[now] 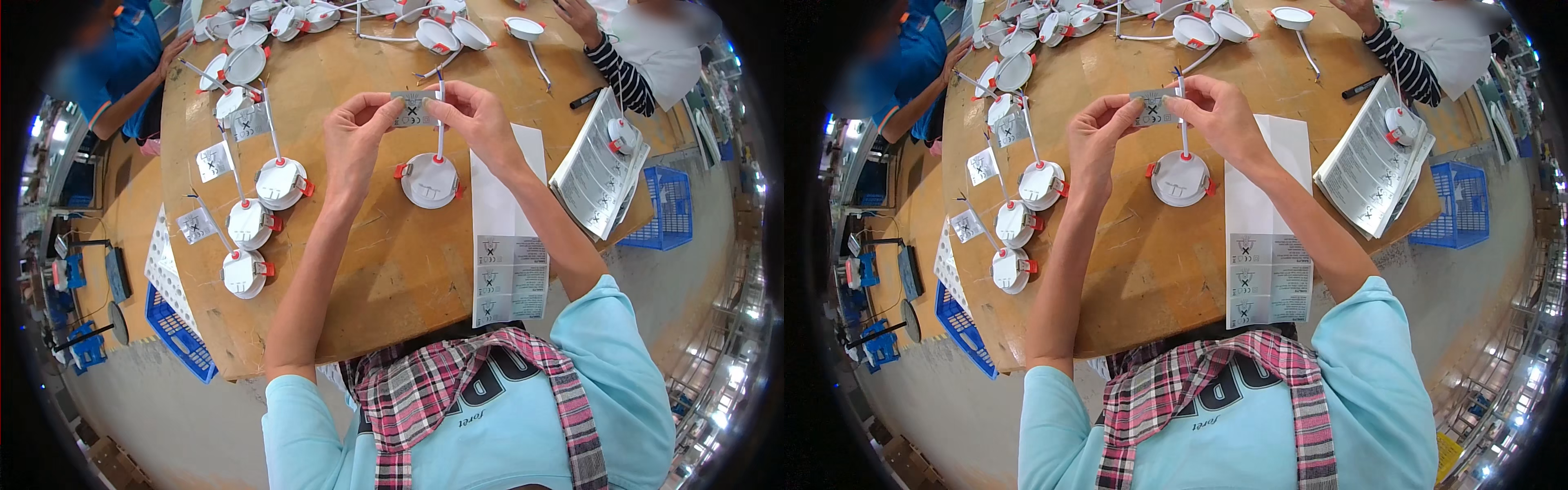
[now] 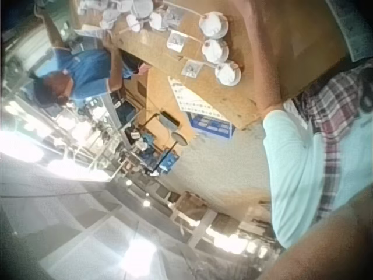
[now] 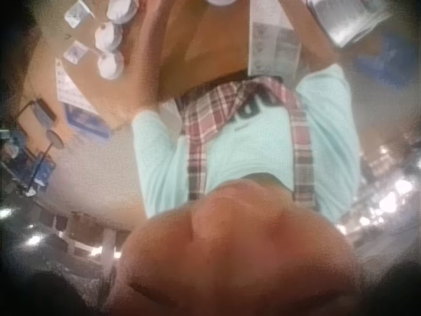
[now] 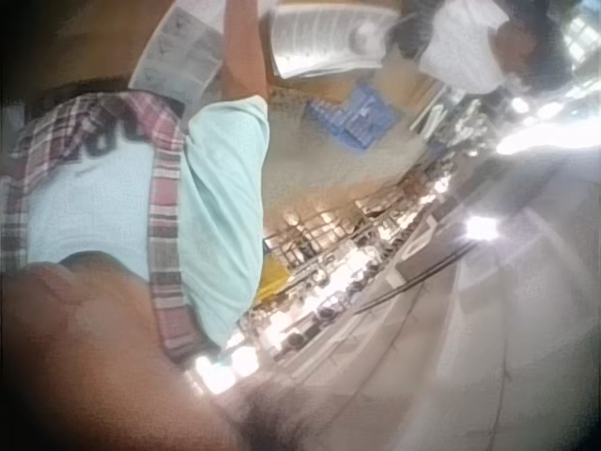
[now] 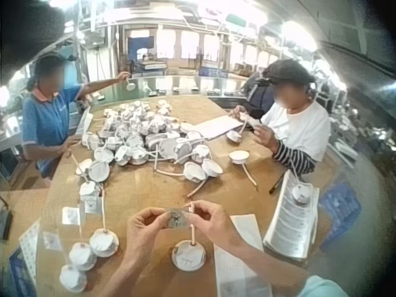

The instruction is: Peeling and applying information labels to the side of small LED light fixtures.

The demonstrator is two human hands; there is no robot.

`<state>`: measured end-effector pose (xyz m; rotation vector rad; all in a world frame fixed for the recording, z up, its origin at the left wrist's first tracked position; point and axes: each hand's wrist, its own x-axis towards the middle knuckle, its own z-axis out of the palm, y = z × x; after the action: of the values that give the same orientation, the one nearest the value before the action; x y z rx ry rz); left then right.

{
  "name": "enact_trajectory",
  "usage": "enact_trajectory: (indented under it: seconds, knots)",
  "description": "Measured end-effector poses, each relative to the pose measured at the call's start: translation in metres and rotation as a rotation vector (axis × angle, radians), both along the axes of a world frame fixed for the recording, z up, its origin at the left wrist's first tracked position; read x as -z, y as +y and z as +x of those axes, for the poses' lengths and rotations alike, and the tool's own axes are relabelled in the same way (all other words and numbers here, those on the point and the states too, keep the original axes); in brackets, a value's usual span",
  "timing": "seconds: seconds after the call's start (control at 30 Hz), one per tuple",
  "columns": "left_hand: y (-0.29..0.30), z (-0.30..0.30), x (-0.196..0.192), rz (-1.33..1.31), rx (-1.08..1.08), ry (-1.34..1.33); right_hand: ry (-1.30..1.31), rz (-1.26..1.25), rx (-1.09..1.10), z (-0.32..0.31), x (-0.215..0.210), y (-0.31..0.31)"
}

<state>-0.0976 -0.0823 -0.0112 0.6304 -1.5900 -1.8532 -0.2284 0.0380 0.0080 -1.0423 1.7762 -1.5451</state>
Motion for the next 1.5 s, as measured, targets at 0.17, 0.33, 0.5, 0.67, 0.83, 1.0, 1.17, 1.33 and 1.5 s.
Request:
enact_trajectory:
  seconds: [0.17,0.33,0.5,0.67,0.83,1.0,1.17,1.33,1.5]
  knots:
    - [0.001,-0.001,0.002,0.007,0.005,0.037,0.016,0.016,-0.023,-0.004,0.002,0.002]
    - [0.001,0.0,0.002,-0.054,-0.018,-0.006,0.02,-0.008,-0.005,-0.001,0.003,0.001]
    - [-0.001,0.001,0.002,-0.013,0.109,0.019,0.001,-0.031,0.001,-0.003,0.005,0.001]
    - [-0.007,0.004,0.003,0.005,0.135,-0.033,0.001,-0.03,0.0,-0.003,0.006,0.001]
    - [-0.016,0.007,0.003,0.038,0.211,-0.107,-0.012,-0.029,-0.007,-0.003,0.004,0.001]
    - [-0.018,0.008,0.007,0.066,0.243,-0.145,-0.041,0.003,0.004,-0.004,0.001,0.002]
    - [-0.015,0.007,0.007,0.008,0.226,-0.171,-0.037,0.044,0.014,-0.007,-0.001,0.003]
    - [-0.016,0.006,0.006,-0.017,0.271,-0.191,-0.038,0.068,0.019,-0.006,-0.006,0.005]
    - [-0.011,0.006,0.004,0.121,0.336,-0.068,-0.009,0.034,-0.019,-0.005,-0.004,0.005]
